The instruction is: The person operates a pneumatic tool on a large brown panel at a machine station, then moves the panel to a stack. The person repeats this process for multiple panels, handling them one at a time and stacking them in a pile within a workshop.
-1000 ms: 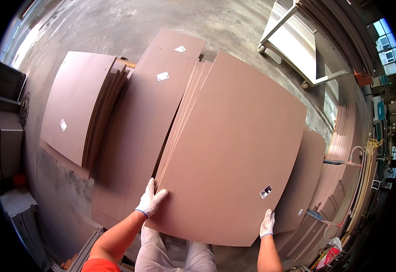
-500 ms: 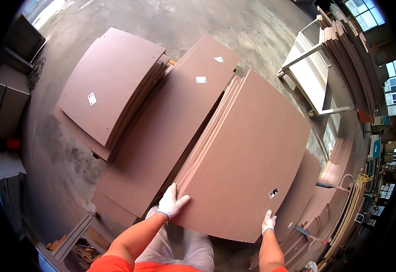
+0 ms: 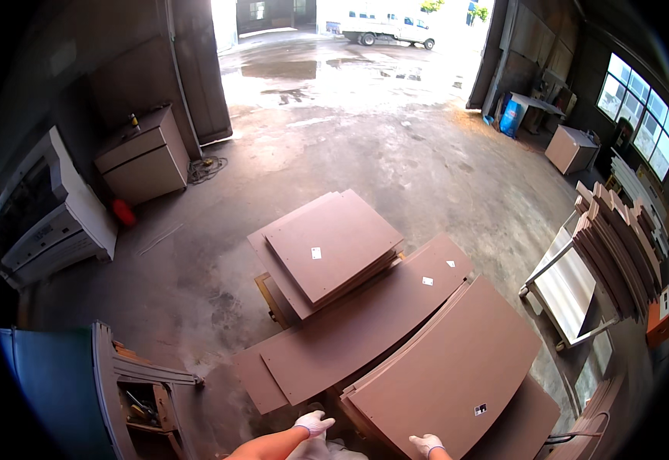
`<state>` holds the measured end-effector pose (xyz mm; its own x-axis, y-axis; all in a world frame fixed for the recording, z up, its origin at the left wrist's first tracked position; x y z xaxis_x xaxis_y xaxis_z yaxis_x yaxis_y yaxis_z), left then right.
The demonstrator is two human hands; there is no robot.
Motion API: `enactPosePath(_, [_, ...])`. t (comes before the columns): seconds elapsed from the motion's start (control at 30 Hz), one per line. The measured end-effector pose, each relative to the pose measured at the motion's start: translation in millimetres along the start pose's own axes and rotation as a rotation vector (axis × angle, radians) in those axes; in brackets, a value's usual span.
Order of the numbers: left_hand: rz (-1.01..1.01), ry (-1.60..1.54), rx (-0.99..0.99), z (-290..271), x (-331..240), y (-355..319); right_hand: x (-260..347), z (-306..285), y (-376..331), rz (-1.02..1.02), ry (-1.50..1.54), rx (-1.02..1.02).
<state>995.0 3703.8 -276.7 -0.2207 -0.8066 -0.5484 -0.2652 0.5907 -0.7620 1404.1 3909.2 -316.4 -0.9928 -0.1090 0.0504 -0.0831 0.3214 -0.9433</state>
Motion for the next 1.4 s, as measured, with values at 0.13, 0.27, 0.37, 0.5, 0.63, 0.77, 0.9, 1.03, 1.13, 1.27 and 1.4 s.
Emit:
enactPosePath(0.13, [-0.289, -0.031, -0.077, -50, 157, -122, 129, -15, -88, -0.291, 0.147, -0.339])
enactPosePath(0.27, [-0.594, -0.355, -0.501, -110, 290, -251, 199, 61, -92, -0.371, 0.098, -0.225])
enactPosePath(0.37, [-0.570, -0.716, -0.663, -89, 378, -302, 247, 106, -108, -0.402, 0.010, -0.265])
enactPosePath(0.5, [-0.394, -0.938, -0.712, -73, 395, -349, 292, 160, -107, -0.328, -0.153, -0.158])
enactPosePath(0.63, [-0.377, -0.613, -0.362, -62, 423, -349, 367, 189, -138, -0.326, -0.077, -0.112])
enactPosePath(0.77, [-0.420, -1.093, -0.482, -109, 456, -353, 470, 199, -190, -0.478, -0.135, -0.204])
enactPosePath(0.9, [-0.351, -1.269, -0.649, -210, 471, -341, 560, 205, -229, -0.607, -0.200, -0.157])
enactPosePath(1.03, [-0.052, -1.393, -0.734, -342, 441, -323, 599, 208, -198, -0.501, -0.309, -0.175])
enactPosePath(1.13, [0.139, -1.468, -0.701, -445, 395, -327, 612, 217, -162, -0.303, -0.312, -0.089])
enactPosePath(1.27, [0.364, -1.453, -0.778, -595, 355, -342, 666, 216, -78, -0.323, -0.486, -0.103])
enactPosePath(1.4, [0.364, -1.397, -0.998, -725, 375, -324, 757, 177, -14, -0.359, -0.358, -0.157])
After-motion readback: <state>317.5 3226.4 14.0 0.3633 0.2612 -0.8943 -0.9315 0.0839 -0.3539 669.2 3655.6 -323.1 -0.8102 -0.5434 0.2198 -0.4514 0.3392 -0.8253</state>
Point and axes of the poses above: each hand's wrist, its own y-axis towards the middle knuckle, its own z-axis out of the palm, x = y × z, the point moved 10 cm from there along y, towards the middle knuckle, and after that the axes turned 9 degrees about -y, right-handed, at the moved point
